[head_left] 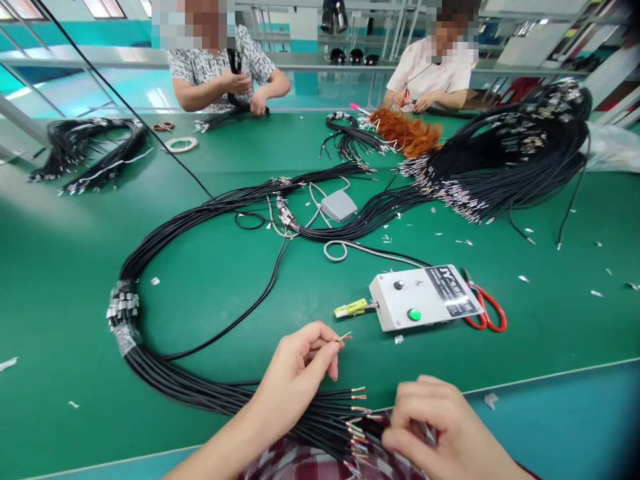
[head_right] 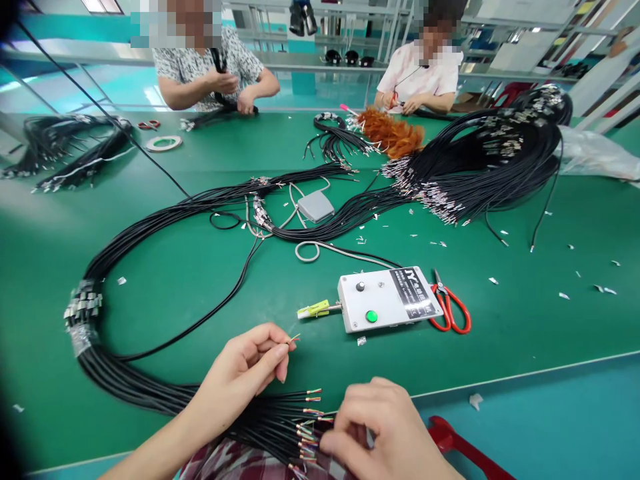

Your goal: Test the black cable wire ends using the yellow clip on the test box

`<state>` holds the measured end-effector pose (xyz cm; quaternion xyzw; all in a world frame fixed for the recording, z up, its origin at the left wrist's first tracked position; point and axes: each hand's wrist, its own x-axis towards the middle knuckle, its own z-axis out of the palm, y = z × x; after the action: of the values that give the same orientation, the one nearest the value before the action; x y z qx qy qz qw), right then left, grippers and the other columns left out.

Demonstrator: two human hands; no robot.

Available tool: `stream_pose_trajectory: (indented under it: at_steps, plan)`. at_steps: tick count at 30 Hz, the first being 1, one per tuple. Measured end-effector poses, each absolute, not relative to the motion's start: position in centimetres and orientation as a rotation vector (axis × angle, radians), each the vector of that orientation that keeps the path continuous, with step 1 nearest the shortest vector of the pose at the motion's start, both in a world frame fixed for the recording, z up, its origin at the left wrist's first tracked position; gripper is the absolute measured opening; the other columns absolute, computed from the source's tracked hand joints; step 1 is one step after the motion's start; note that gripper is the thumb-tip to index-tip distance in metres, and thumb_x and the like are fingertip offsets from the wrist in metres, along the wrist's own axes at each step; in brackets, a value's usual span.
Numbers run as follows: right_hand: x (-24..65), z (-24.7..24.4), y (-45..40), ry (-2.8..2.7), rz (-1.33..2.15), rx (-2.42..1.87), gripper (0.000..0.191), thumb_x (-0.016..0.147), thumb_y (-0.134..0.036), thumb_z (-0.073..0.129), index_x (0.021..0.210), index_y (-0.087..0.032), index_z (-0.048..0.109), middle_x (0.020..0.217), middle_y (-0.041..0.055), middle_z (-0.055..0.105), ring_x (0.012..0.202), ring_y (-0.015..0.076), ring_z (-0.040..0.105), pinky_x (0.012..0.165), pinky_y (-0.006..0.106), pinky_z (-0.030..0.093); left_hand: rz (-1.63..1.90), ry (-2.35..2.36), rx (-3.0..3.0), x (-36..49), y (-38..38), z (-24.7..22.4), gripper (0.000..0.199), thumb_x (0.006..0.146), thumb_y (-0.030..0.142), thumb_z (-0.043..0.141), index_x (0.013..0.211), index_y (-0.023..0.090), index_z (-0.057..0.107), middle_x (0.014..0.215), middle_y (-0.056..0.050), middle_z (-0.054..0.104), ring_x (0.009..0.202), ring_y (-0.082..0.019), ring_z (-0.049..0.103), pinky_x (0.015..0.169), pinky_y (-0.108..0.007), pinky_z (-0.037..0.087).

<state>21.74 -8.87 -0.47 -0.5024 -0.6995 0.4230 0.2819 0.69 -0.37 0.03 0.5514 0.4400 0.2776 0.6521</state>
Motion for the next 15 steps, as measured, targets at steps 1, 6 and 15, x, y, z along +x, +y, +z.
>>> stream_pose_trajectory:
  at_steps: [1, 6, 15]
  plan:
    - [21.7, -0.4, -8.9, -1.827, 1.081, -1.432, 0.011, 0.087, -0.025, 0.065, 0.075, -0.024, 0.066, 0.066, -0.0016, 0.064, 0.060, 0.0138, 0.056, 0.061, 0.029, 0.041, 0.635, 0.999, 1.298, 0.7, -0.4, 0.1, 0.021, 0.092, 0.034, 0.056, 0.081, 0.017, 0.060, 0.059, 0.002, 0.057, 0.049, -0.009, 0.043, 0.048, -0.021, 0.032]
    - [19.1, -0.5, -6.2, -1.160, 1.239, -1.443, 0.017, 0.081, -0.034, 0.070, 0.093, -0.022, 0.069, 0.078, 0.0019, 0.069, 0.065, 0.0151, 0.060, 0.060, 0.028, 0.048, 0.618, 1.003, 1.426, 0.7, -0.7, 0.7, 0.018, 0.092, 0.028, 0.055, 0.080, 0.017, 0.062, 0.062, 0.002, 0.057, 0.060, -0.013, 0.052, 0.059, -0.024, 0.040]
    - [16.3, -1.9, -4.0, -0.784, 1.430, -1.153, 0.021, 0.072, -0.040, 0.081, 0.077, -0.021, 0.073, 0.069, -0.0006, 0.067, 0.052, 0.0082, 0.051, 0.053, 0.023, 0.044, 0.572, 0.966, 1.357, 0.3, -1.3, 0.6, 0.027, 0.096, 0.037, 0.048, 0.082, 0.017, 0.058, 0.062, 0.002, 0.055, 0.049, -0.009, 0.037, 0.046, -0.022, 0.027]
